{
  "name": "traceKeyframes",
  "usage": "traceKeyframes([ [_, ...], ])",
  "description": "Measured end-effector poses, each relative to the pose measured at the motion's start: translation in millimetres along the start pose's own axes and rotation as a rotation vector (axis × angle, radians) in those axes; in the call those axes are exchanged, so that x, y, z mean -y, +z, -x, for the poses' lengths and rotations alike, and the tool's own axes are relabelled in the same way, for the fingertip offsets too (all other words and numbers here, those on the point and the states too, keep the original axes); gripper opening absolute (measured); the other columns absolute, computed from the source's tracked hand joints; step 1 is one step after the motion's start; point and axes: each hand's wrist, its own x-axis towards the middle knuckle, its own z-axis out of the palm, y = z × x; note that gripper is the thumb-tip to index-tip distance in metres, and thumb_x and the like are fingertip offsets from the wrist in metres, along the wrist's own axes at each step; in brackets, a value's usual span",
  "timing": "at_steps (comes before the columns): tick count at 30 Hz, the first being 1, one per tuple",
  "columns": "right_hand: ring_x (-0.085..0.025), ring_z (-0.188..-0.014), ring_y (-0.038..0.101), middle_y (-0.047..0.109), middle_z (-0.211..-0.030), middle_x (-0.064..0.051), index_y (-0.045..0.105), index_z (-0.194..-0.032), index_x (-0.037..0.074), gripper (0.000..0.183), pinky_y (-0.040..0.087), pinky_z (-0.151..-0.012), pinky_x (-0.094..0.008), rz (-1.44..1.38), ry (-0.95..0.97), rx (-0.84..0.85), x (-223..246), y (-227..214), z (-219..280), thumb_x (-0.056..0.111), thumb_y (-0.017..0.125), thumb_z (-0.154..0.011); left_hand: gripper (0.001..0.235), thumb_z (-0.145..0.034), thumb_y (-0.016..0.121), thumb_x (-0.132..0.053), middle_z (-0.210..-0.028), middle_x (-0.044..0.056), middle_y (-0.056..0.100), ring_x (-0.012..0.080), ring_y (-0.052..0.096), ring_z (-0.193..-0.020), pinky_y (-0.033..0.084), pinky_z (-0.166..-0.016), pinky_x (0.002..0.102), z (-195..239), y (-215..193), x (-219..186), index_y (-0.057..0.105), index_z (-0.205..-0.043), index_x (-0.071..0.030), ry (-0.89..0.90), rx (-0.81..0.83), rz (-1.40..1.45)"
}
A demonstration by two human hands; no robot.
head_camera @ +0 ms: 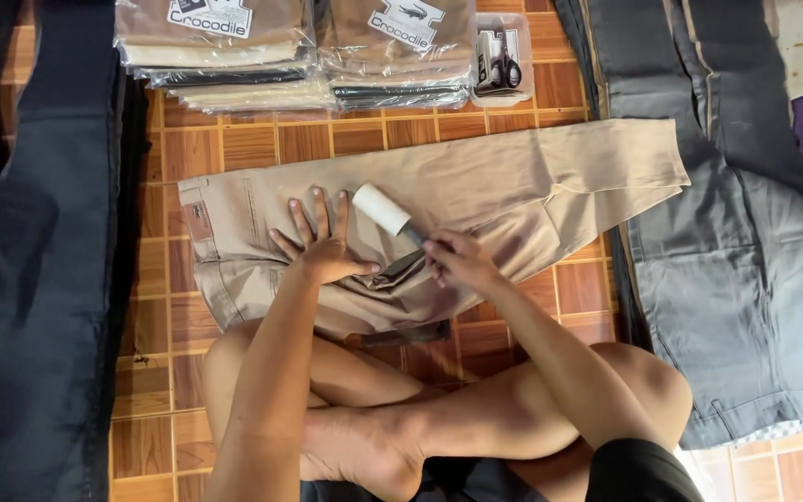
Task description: The person cleans a pair of pants using a lint roller, folds the pants into a rectangular shape, and places them into a clear plastic bag.
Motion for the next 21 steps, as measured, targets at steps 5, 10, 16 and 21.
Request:
traceKeyframes([
  [5,-0.023,-0.053,0.065,0.062,-0.071,-0.013,0.069,-0.101,0.004,0.013,0.058,-0.042,-0.035,-0.054,-0.087,-0.416,5.7,-69.2,-25.0,0.017,0.064,-0.103,0.13,-0.079,0.069,-0.071,-0.163,0.005,-0.041,0.0447,-0.038,-0.145,-0.013,-0.106,0.083,5.8,-6.4,-2.9,-0.028,-0.159,-0.036,0.002,0.004,0.011],
  [10,-0.024,-0.052,0.063,0.061,-0.073,-0.014,0.064,-0.097,0.008,0.017,0.053,-0.038,-0.033,-0.232,-0.196,-0.752,14.6,-98.0,-9.4,0.019,0.057,-0.107,0.133,-0.079,0.07,-0.072,-0.163,0.004,-0.042,0.0436,-0.039,-0.145,-0.014,-0.106,0.083,4.9,-6.1,-2.2,-0.029,-0.159,-0.033,0.003,0.01,0.032],
  [16,-0.04,-0.1,0.069,0.066,-0.112,-0.025,0.06,-0.135,0.005,0.034,0.059,-0.085,-0.052,0.279,0.036,-0.148,16.5,-54.1,39.0,0.017,0.062,-0.104,0.133,-0.079,0.071,-0.07,-0.162,0.004,-0.042,0.0441,-0.04,-0.143,-0.015,-0.104,0.084,2.6,-3.0,-1.6,-0.029,-0.159,-0.032,0.001,-0.01,0.028],
  [21,-0.035,-0.113,0.066,0.072,-0.113,-0.025,0.057,-0.129,-0.011,0.044,0.05,-0.1,-0.051,0.506,0.037,0.186,14.5,-29.4,52.6,0.018,0.069,-0.099,0.133,-0.079,0.07,-0.071,-0.162,0.004,-0.042,0.0437,-0.039,-0.144,-0.014,-0.104,0.084,7.5,-4.3,-2.7,-0.03,-0.159,-0.033,0.01,-0.015,0.033],
])
